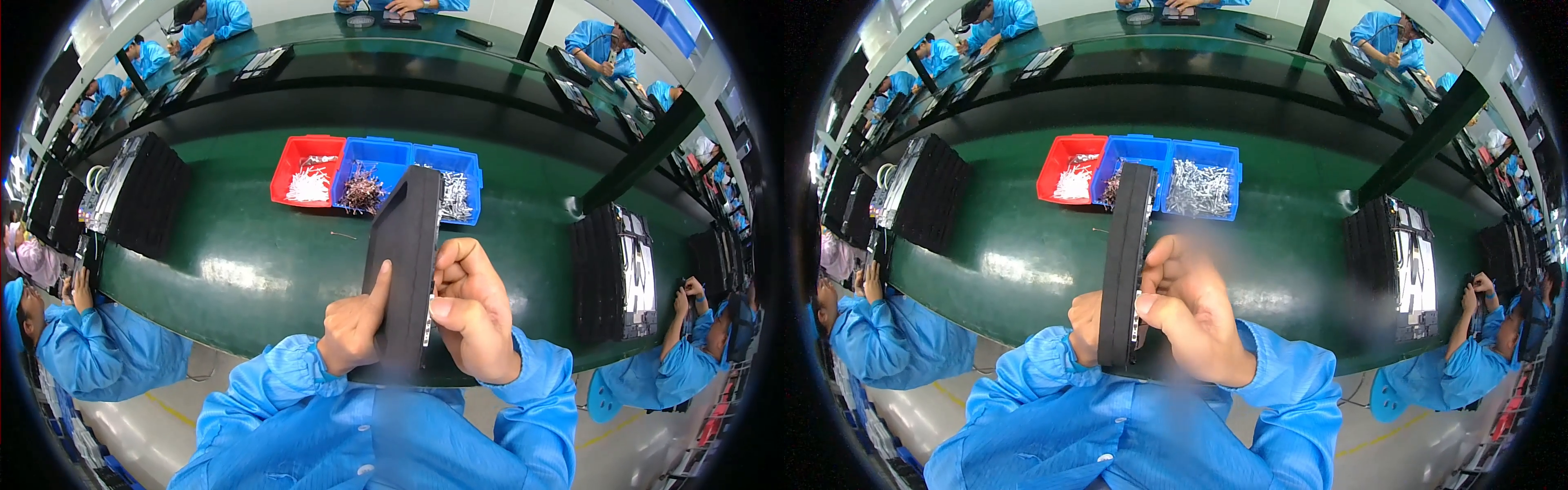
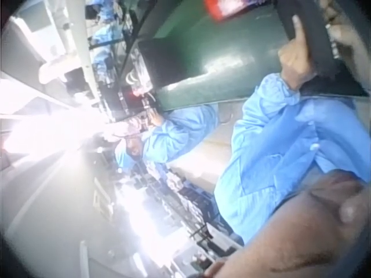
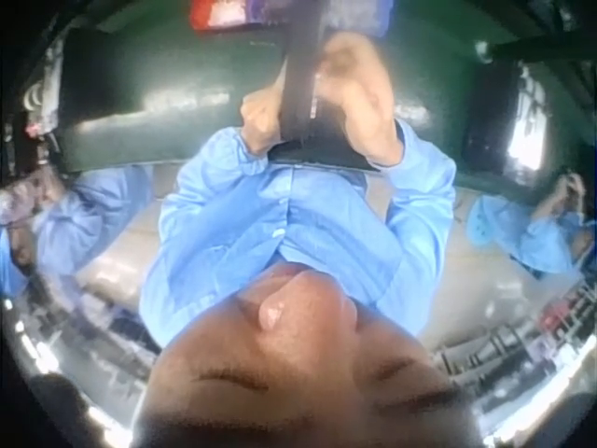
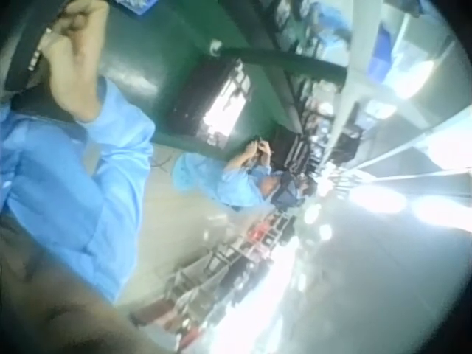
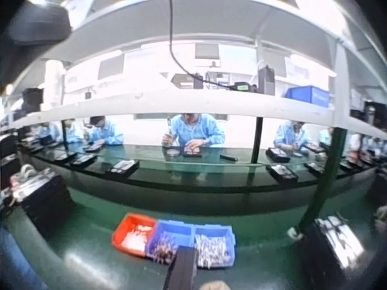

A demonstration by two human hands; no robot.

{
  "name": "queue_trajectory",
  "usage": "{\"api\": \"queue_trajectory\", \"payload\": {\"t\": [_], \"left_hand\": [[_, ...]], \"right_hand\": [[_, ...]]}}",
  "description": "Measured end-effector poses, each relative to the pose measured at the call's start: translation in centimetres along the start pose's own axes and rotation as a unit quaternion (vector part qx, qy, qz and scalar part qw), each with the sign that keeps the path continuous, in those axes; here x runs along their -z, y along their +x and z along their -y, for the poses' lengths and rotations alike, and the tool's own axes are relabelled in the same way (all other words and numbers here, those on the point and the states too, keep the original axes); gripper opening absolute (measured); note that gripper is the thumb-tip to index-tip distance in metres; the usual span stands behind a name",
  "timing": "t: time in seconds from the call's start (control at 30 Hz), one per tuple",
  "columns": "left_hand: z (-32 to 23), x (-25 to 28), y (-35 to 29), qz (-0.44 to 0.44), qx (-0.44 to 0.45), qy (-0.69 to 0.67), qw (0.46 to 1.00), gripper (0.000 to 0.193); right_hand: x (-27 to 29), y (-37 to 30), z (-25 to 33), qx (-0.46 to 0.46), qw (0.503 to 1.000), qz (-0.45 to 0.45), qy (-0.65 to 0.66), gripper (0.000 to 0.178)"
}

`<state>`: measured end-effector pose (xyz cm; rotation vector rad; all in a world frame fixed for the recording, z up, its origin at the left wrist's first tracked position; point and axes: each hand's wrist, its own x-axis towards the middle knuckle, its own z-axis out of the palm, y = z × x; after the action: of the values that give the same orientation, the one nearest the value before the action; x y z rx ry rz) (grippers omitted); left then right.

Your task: The person assembles small components into electronic device housings by hand, taking the components from plastic bins and fitting them into the housings.

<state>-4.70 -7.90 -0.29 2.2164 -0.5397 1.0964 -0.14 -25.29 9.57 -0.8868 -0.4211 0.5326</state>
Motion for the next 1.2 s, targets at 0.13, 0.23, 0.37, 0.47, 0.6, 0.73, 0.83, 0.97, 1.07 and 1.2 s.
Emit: {"api": "queue_trajectory", "payload": {"t": [0.13,0.23,0.37,0.47,0.6,0.73,0.83,0.97,1.07,1.2], "left_hand": [[-0.1,0.0,0.2,-0.005,-0.003,0.001,1.000,0.070],[0.1,-0.1,0.0,0.000,-0.008,-0.005,1.000,0.072],[0.0,-0.3,0.1,-0.004,-0.012,0.015,1.000,0.075],[0.2,-0.4,-0.2,0.002,-0.007,0.006,1.000,0.077],[0.2,-0.3,-0.3,0.010,0.003,-0.003,1.000,0.077],[0.0,-0.3,-0.1,-0.007,0.007,-0.009,1.000,0.075],[0.0,0.9,0.5,0.017,0.039,-0.054,0.998,0.071],[0.7,4.1,-0.6,0.023,0.146,-0.133,0.980,0.017],[0.4,5.4,-0.7,-0.053,0.289,-0.308,0.905,0.033],[1.5,6.9,1.7,0.116,0.513,-0.565,0.636,0.056]], "right_hand": [[0.3,0.1,0.2,0.003,0.999,0.006,-0.038,0.040],[0.3,0.1,0.8,-0.009,0.999,0.006,-0.051,0.041],[0.2,0.0,0.2,0.005,0.999,-0.020,-0.047,0.047],[-0.5,-0.8,-0.7,0.041,0.999,-0.011,-0.013,0.054],[-0.8,-1.0,-1.6,0.083,0.996,-0.003,-0.021,0.062],[-0.6,-1.6,-1.9,0.056,0.997,-0.013,-0.047,0.062],[-0.9,-1.2,-0.8,0.068,0.996,0.002,-0.051,0.069],[1.1,-1.1,2.6,0.274,0.924,0.009,-0.265,0.071],[3.3,-1.4,3.9,0.212,0.899,-0.138,-0.356,0.072],[8.5,-2.4,-0.2,-0.133,0.954,-0.073,-0.260,0.083]]}}
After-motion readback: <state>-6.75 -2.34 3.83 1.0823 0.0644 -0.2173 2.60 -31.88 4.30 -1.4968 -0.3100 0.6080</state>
